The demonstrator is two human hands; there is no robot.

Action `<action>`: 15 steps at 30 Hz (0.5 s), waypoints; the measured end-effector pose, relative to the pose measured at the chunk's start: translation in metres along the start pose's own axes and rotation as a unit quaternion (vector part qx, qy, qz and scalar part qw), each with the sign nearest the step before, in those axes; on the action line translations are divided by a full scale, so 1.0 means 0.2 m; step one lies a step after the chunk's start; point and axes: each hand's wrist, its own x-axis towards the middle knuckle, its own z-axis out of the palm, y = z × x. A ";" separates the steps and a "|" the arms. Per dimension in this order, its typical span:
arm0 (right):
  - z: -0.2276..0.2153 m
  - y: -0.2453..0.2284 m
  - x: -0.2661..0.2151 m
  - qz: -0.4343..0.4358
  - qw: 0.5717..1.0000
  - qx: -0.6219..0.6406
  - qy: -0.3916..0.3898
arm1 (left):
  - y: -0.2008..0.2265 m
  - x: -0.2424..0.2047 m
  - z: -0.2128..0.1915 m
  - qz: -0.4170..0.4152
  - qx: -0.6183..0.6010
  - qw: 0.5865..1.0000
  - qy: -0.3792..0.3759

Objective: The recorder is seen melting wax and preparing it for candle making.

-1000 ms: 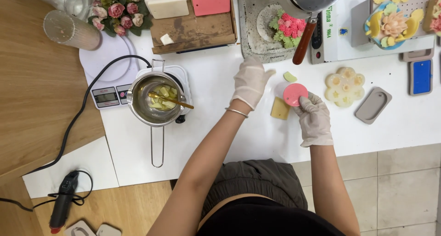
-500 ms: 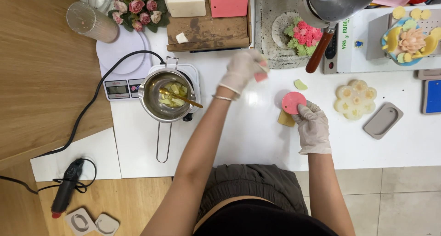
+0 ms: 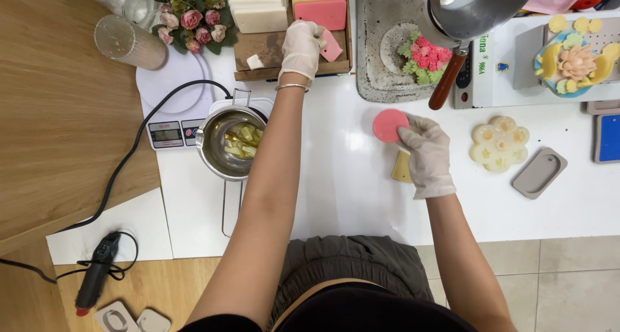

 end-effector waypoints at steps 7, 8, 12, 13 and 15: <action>0.53 -0.17 0.47 -0.127 0.989 -0.010 -0.082 | 0.20 -0.18 -0.03 0.085 0.311 0.946 -0.038; 0.57 -0.14 0.56 -0.136 0.989 -0.016 -0.055 | 0.19 -0.19 -0.02 0.065 0.353 0.933 -0.031; 0.63 0.01 0.84 -0.212 0.975 -0.066 -0.015 | 0.25 -0.18 -0.01 0.017 0.416 0.908 -0.045; 0.64 0.01 0.88 -0.211 0.975 -0.066 -0.017 | 0.25 -0.16 -0.02 0.016 0.415 0.909 -0.043; 0.67 0.02 0.94 -0.207 0.976 -0.060 -0.031 | 0.23 -0.14 -0.05 -0.032 0.418 0.907 -0.045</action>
